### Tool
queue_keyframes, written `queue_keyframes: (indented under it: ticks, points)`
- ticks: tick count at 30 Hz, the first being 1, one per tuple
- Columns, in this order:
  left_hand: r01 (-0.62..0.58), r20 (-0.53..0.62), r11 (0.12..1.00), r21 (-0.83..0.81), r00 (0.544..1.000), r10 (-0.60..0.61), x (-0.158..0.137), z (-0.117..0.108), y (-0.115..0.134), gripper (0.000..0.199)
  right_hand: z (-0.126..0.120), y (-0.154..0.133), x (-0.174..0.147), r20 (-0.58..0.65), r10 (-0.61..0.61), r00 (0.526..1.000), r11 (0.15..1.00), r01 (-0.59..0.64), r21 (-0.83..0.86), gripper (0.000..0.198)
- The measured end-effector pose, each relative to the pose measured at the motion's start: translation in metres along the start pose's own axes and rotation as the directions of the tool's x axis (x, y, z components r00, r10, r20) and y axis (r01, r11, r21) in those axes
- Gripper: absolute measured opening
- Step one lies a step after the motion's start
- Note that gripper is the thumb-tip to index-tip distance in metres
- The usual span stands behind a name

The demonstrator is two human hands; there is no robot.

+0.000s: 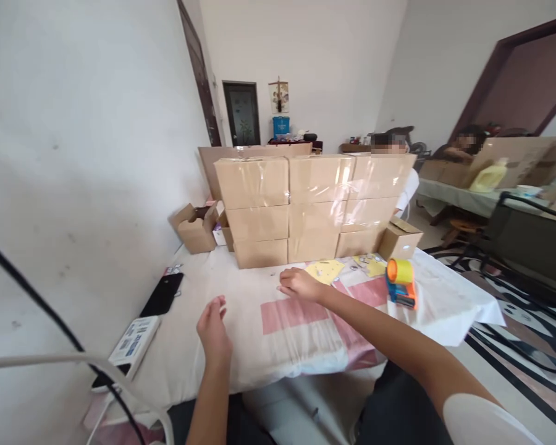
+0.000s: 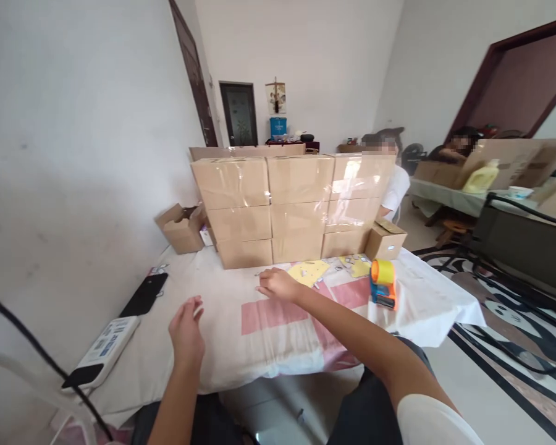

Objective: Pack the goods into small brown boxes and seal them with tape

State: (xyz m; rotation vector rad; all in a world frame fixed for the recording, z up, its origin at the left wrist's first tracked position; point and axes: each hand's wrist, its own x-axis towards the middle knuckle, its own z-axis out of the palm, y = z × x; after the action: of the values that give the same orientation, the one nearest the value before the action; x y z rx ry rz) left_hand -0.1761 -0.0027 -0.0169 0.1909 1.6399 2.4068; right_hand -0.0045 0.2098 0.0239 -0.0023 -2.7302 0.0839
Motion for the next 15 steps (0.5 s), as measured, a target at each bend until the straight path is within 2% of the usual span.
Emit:
queue_keyframes:
  ticks: [2,4,6,8,12,15]
  points:
    - [-0.056,-0.079,0.998,0.022,0.995,0.057,0.048,-0.009,0.013,0.028,0.034,-0.015,0.046,-0.019,-0.017,1.000,0.994,0.019,0.106,0.033]
    - [-0.086,-0.140,0.995,0.042,0.986,0.092,0.094,-0.015,0.020,0.030,0.067,-0.026,0.093,-0.081,0.031,0.996,0.964,-0.008,0.267,0.026]
    - [-0.095,-0.177,0.994,0.055,0.979,0.104,0.138,-0.014,0.022,0.034,0.097,-0.032,0.140,-0.138,0.154,0.978,0.893,-0.078,0.443,0.020]
    - [-0.094,-0.184,0.994,0.061,0.977,0.104,0.178,-0.007,0.017,0.039,0.119,-0.034,0.189,-0.142,0.299,0.944,0.795,-0.164,0.583,0.029]
    - [-0.100,-0.171,0.992,0.074,0.979,0.111,0.250,0.021,-0.003,0.056,0.140,-0.023,0.277,-0.015,0.530,0.848,0.594,-0.359,0.720,0.057]
    - [-0.095,-0.168,0.993,0.076,0.980,0.107,0.297,0.041,-0.018,0.067,0.141,-0.003,0.327,0.032,0.658,0.752,0.502,-0.470,0.726,0.066]
